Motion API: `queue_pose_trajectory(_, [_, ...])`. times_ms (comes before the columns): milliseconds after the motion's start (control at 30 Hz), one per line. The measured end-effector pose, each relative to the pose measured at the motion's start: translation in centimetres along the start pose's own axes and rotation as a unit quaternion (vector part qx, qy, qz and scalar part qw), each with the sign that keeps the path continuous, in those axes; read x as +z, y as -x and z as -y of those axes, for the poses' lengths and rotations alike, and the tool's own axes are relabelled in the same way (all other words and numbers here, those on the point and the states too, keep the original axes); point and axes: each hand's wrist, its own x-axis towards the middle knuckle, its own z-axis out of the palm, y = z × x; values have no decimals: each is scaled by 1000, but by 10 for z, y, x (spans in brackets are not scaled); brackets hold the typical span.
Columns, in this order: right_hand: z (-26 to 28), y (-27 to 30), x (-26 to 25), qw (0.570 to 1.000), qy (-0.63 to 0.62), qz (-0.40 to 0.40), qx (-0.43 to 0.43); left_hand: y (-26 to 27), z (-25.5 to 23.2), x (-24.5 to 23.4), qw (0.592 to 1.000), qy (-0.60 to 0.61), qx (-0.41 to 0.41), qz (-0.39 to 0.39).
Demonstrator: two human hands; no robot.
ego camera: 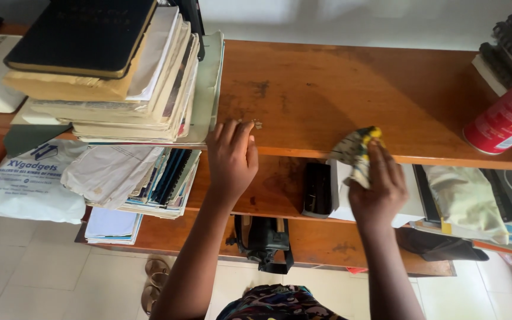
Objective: Cleaning a wooden shelf using a cloth and a spray can.
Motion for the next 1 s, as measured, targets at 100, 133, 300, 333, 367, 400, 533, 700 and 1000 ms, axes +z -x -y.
queue_pose_trajectory(100, [-47,20,-2,1000,17,-13,1,4,1,4,1000,-26,6,-7])
queue_pose_trajectory(133, [-58,22,-5,1000,17,-12,1,4,0,4,1000,-26,5,-7])
queue_pose_trajectory(300, [-103,31,-22,997,73,-8,16,9,1,8,999,-44,3,-2])
queue_pose_trajectory(333, [-103,30,-28,997,72,-8,15,9,0,8,999,-45,2,-2])
queue_pose_trajectory(367, [-103,29,-33,996,84,-4,19,9,0,8,999,-45,0,-4])
queue_pose_trajectory(400, [-102,28,-39,995,95,1,23,9,0,8,999,-45,-2,-5])
queue_pose_trajectory(533, [-101,27,-43,994,105,16,35,9,-1,6,999,-40,4,-6])
queue_pose_trajectory(700, [-94,23,-39,991,133,2,27,11,2,9,999,-32,-1,-5])
queue_pose_trajectory(1000, [-27,11,-4,993,100,25,63,0,-1,-12,1000,9,4,28])
